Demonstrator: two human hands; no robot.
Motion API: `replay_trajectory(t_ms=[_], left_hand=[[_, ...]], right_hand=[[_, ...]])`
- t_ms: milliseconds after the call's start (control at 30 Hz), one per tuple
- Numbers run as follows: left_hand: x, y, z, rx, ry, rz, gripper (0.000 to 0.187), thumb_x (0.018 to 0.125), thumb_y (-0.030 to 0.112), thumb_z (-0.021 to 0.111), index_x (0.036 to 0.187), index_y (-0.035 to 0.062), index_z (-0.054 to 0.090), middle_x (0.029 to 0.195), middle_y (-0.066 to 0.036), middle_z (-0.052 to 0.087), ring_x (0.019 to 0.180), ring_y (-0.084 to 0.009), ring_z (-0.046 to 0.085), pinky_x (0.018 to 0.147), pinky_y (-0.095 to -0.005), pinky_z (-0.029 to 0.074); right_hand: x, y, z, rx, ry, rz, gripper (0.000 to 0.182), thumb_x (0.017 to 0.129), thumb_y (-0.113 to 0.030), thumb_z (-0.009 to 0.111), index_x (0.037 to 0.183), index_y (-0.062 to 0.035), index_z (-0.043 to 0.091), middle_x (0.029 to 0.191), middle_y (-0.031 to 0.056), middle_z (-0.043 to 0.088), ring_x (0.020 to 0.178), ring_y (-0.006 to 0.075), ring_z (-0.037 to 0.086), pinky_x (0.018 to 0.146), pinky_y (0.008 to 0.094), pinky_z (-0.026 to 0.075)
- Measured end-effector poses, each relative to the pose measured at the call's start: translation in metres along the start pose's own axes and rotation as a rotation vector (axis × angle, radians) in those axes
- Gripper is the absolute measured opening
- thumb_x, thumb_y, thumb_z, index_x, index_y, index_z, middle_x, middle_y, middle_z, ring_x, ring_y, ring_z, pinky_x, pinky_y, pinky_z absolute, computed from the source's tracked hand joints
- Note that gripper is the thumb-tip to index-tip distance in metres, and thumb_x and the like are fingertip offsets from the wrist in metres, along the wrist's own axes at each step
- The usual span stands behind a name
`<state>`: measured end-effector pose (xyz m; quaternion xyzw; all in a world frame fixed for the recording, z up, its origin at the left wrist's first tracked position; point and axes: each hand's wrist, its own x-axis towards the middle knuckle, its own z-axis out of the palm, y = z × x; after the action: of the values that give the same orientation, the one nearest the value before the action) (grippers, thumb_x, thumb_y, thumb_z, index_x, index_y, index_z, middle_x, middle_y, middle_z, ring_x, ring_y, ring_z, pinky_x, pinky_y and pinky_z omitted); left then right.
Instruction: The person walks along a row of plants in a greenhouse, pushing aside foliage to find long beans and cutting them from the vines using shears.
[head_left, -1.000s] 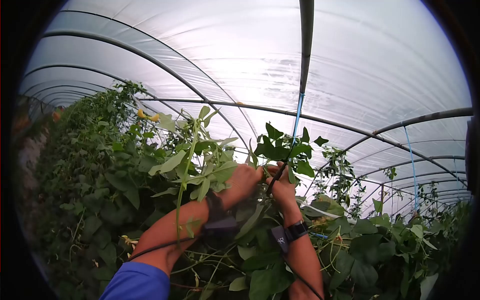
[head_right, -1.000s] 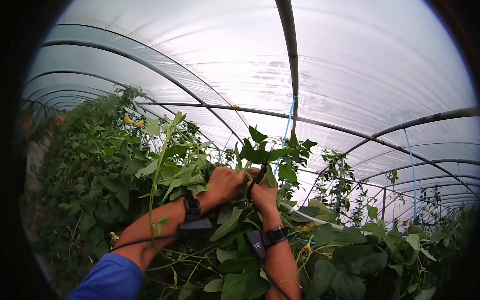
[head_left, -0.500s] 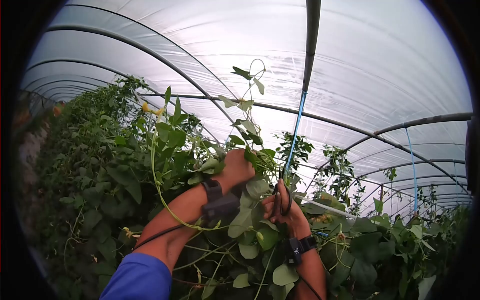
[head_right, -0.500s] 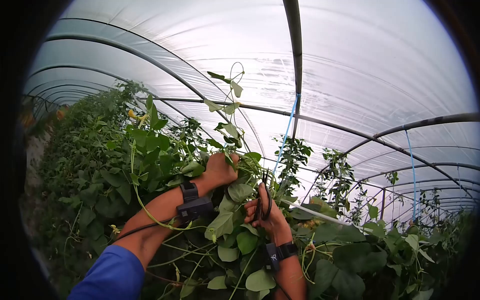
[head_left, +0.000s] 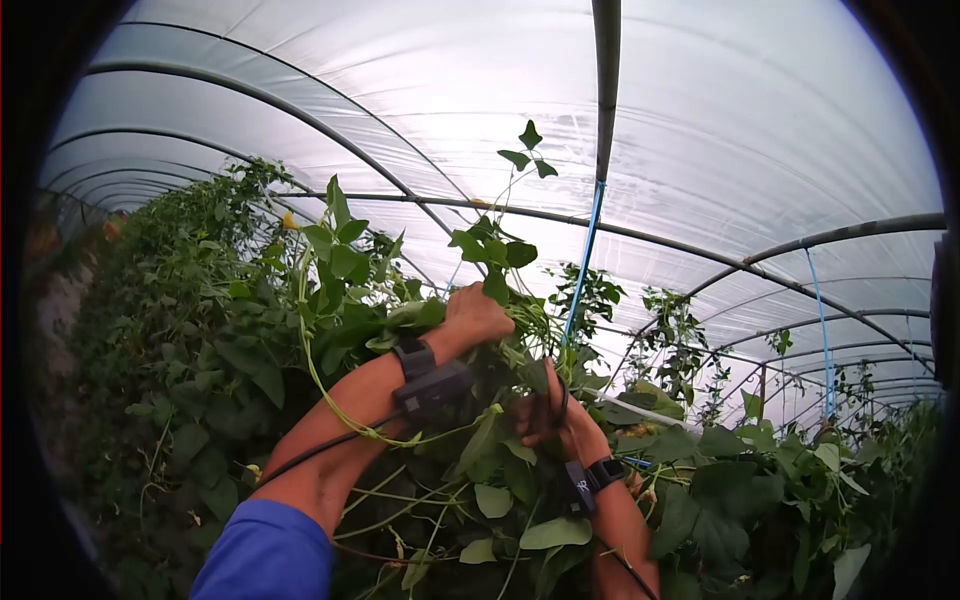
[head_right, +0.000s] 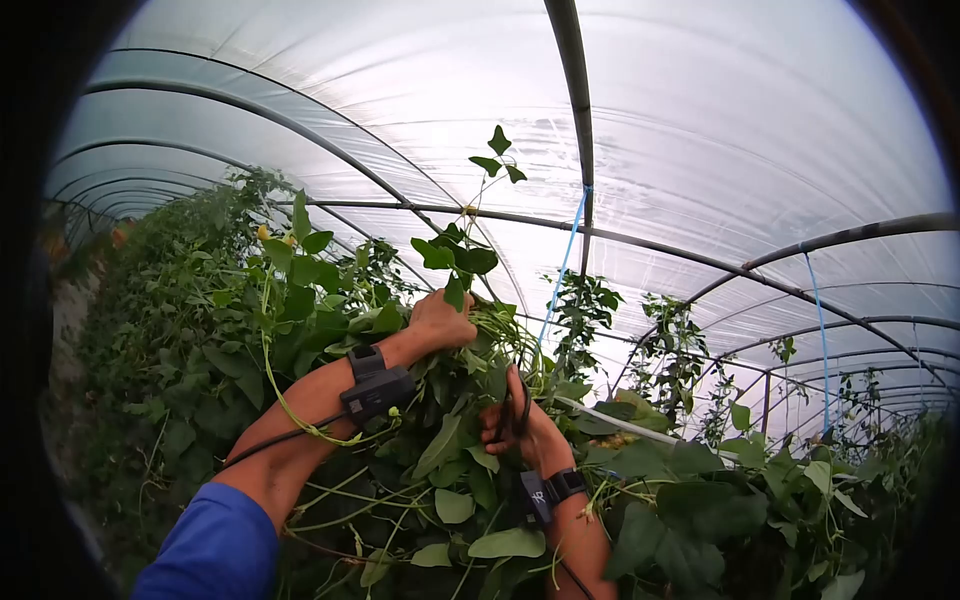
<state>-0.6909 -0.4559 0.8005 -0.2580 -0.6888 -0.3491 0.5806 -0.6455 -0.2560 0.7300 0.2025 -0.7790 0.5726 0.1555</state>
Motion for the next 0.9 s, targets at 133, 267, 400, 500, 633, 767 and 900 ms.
replay_trajectory(t_ms=[133,267,400,500,633,767,900], left_hand=[[-0.016,-0.011,0.010,-0.074,-0.032,0.047,0.024,0.061,0.020,0.059,0.079,0.0053,0.064,0.082,-0.018,0.064,0.083,-0.0363,0.062,0.074,-0.0428,0.049],[-0.023,-0.024,0.015,-0.167,-0.086,0.061,0.026,0.061,0.021,0.058,0.081,0.0055,0.062,0.088,-0.018,0.064,0.087,-0.0367,0.061,0.074,-0.0437,0.049],[-0.022,-0.034,0.025,-0.173,-0.124,0.054,0.025,0.062,0.023,0.058,0.080,0.0066,0.062,0.086,-0.018,0.063,0.086,-0.0366,0.060,0.073,-0.0445,0.047],[-0.025,-0.035,0.028,-0.212,-0.151,0.043,0.026,0.062,0.024,0.058,0.080,0.0058,0.062,0.086,-0.017,0.063,0.085,-0.0358,0.060,0.073,-0.0435,0.047],[-0.029,-0.036,0.026,-0.261,-0.118,-0.001,0.030,0.063,0.023,0.058,0.087,0.0058,0.066,0.087,-0.017,0.065,0.084,-0.0347,0.061,0.072,-0.0405,0.047],[-0.021,-0.048,0.030,-0.299,-0.107,0.014,0.039,0.064,0.026,0.064,0.096,0.0027,0.068,0.082,-0.019,0.066,0.079,-0.0314,0.064,0.073,-0.0369,0.049],[-0.020,-0.047,0.020,-0.434,-0.218,-0.043,0.039,0.063,0.026,0.065,0.093,0.0012,0.068,0.080,-0.020,0.066,0.075,-0.0306,0.064,0.070,-0.0366,0.049]], right_hand=[[0.003,-0.014,0.002,0.143,0.067,0.051,0.071,0.074,-0.076,0.048,0.079,-0.0059,0.056,0.067,0.0085,0.055,0.057,0.0241,0.058,0.050,0.0361,0.049],[0.014,-0.017,0.003,0.183,0.198,-0.062,0.058,0.075,-0.065,0.059,0.083,-0.0080,0.058,0.071,0.0110,0.058,0.054,0.0256,0.058,0.048,0.0364,0.047],[0.032,-0.006,-0.003,0.222,0.265,-0.203,0.048,0.079,-0.054,0.063,0.075,-0.0062,0.059,0.063,0.0109,0.057,0.049,0.0251,0.057,0.044,0.0364,0.046],[0.039,0.001,-0.006,0.061,0.385,-0.374,0.044,0.083,-0.042,0.065,0.065,-0.0027,0.060,0.052,0.0090,0.053,0.044,0.0214,0.054,0.040,0.0349,0.042],[0.069,0.027,-0.033,-0.297,0.467,-0.707,0.043,0.086,-0.033,0.064,0.056,-0.0030,0.057,0.046,0.0031,0.050,0.039,0.0148,0.047,0.037,0.0306,0.036],[0.032,0.019,-0.014,-0.181,0.393,-0.660,0.040,0.088,-0.030,0.062,0.056,-0.0060,0.058,0.046,-0.0007,0.049,0.038,0.0110,0.045,0.038,0.0266,0.035],[0.005,0.012,-0.002,-0.107,0.204,-0.471,0.030,0.088,-0.032,0.061,0.070,-0.0077,0.059,0.053,-0.0001,0.050,0.040,0.0099,0.044,0.042,0.0234,0.038]])
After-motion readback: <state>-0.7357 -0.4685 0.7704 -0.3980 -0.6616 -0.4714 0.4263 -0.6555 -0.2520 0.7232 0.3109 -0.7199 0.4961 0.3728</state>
